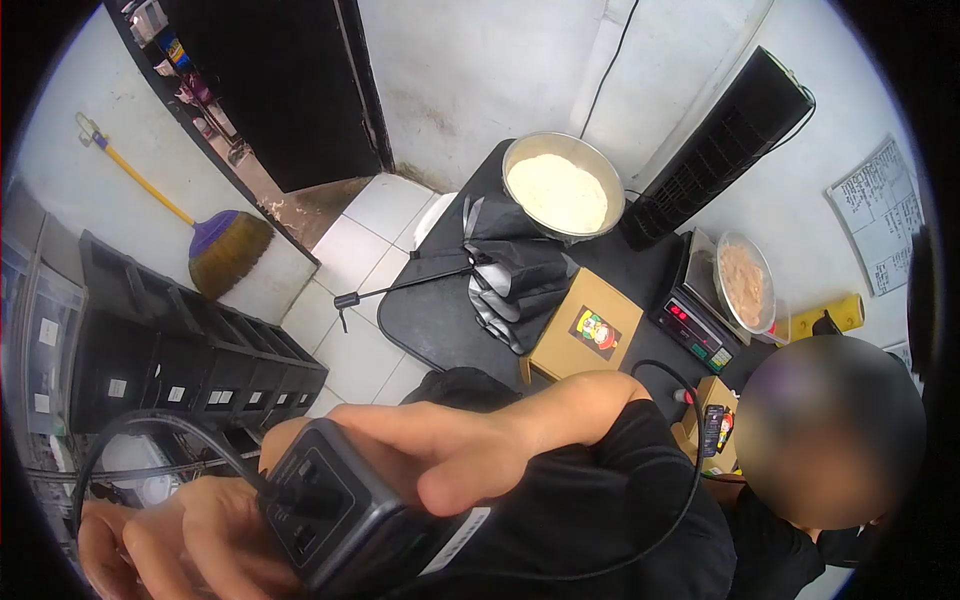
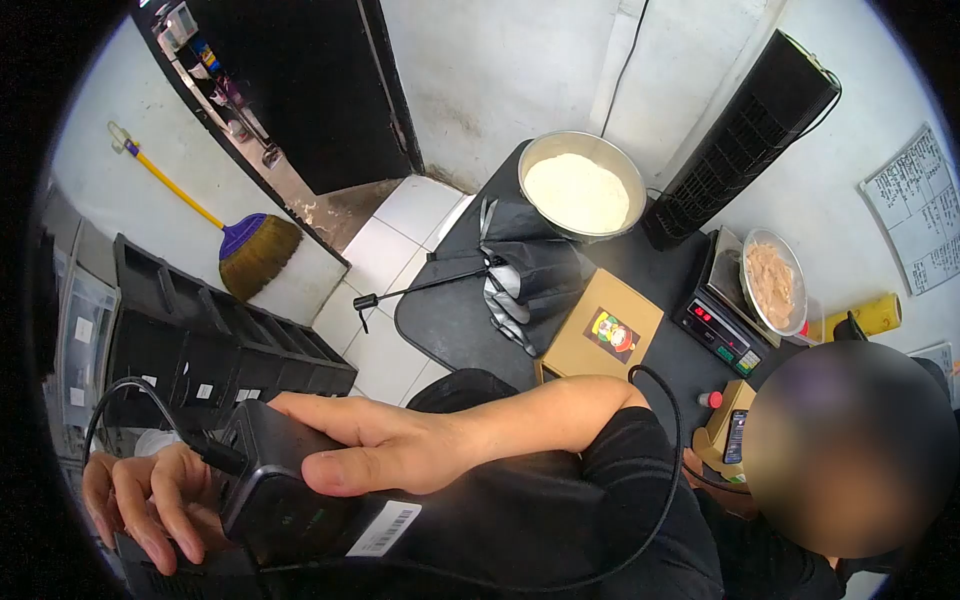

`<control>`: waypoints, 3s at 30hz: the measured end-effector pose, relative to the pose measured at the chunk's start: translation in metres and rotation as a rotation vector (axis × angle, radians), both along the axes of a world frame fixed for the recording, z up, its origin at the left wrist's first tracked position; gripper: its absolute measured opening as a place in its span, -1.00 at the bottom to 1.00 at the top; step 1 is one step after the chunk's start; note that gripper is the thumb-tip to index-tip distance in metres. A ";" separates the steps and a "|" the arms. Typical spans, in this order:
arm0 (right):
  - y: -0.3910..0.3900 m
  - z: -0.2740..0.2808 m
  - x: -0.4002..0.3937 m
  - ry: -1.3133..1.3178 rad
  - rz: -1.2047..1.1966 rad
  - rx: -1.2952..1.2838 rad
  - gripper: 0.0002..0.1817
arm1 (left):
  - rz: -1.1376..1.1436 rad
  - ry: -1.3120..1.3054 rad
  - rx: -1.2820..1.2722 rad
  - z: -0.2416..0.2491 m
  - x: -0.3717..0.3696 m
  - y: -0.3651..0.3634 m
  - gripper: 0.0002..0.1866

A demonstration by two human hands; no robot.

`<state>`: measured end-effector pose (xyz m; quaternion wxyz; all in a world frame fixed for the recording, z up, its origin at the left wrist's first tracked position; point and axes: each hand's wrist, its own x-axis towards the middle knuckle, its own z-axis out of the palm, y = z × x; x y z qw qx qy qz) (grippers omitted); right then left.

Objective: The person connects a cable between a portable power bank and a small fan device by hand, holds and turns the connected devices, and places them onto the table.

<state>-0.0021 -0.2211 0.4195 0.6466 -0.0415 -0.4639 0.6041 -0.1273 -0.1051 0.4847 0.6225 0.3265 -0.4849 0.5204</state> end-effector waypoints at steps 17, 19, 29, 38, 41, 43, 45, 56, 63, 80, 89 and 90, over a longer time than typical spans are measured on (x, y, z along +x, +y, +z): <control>-0.003 -0.004 0.000 -0.054 -0.033 0.011 -0.38 | 0.100 0.128 -0.105 0.004 -0.006 -0.012 -0.77; -0.004 -0.004 0.001 -0.063 -0.028 0.010 -0.39 | 0.041 0.114 -0.057 0.004 -0.003 -0.012 -0.76; -0.001 -0.004 -0.001 -0.042 -0.012 0.017 -0.40 | -0.068 0.112 0.091 -0.006 -0.024 0.014 -0.67; 0.000 -0.001 -0.001 -0.036 -0.031 0.024 -0.39 | 0.067 0.074 -0.034 0.000 -0.013 -0.006 -0.63; -0.004 0.001 0.002 0.032 0.101 -0.063 -0.25 | 0.098 0.070 -0.034 0.002 -0.006 -0.008 -0.62; -0.006 0.002 0.003 0.101 0.235 -0.142 -0.08 | 0.126 0.019 -0.059 0.005 -0.002 -0.011 -0.63; -0.005 0.001 0.003 0.083 0.239 -0.152 -0.08 | 0.144 0.010 -0.098 0.005 -0.002 -0.012 -0.63; -0.005 0.002 0.005 0.096 0.265 -0.162 -0.06 | 0.027 0.077 -0.028 0.001 -0.009 -0.002 -0.67; 0.001 -0.001 0.001 -0.064 -0.042 0.016 -0.40 | -0.039 0.149 0.060 -0.001 -0.022 0.006 -0.65; 0.001 -0.002 0.004 -0.079 -0.011 -0.010 -0.42 | -0.023 0.071 0.080 -0.001 -0.017 0.010 -0.71; 0.002 0.000 0.005 -0.038 -0.010 0.012 -0.40 | 0.013 -0.007 0.029 0.000 -0.009 0.006 -0.65; 0.002 0.000 0.005 -0.042 -0.010 0.012 -0.40 | -0.012 -0.007 0.029 0.000 -0.012 0.007 -0.65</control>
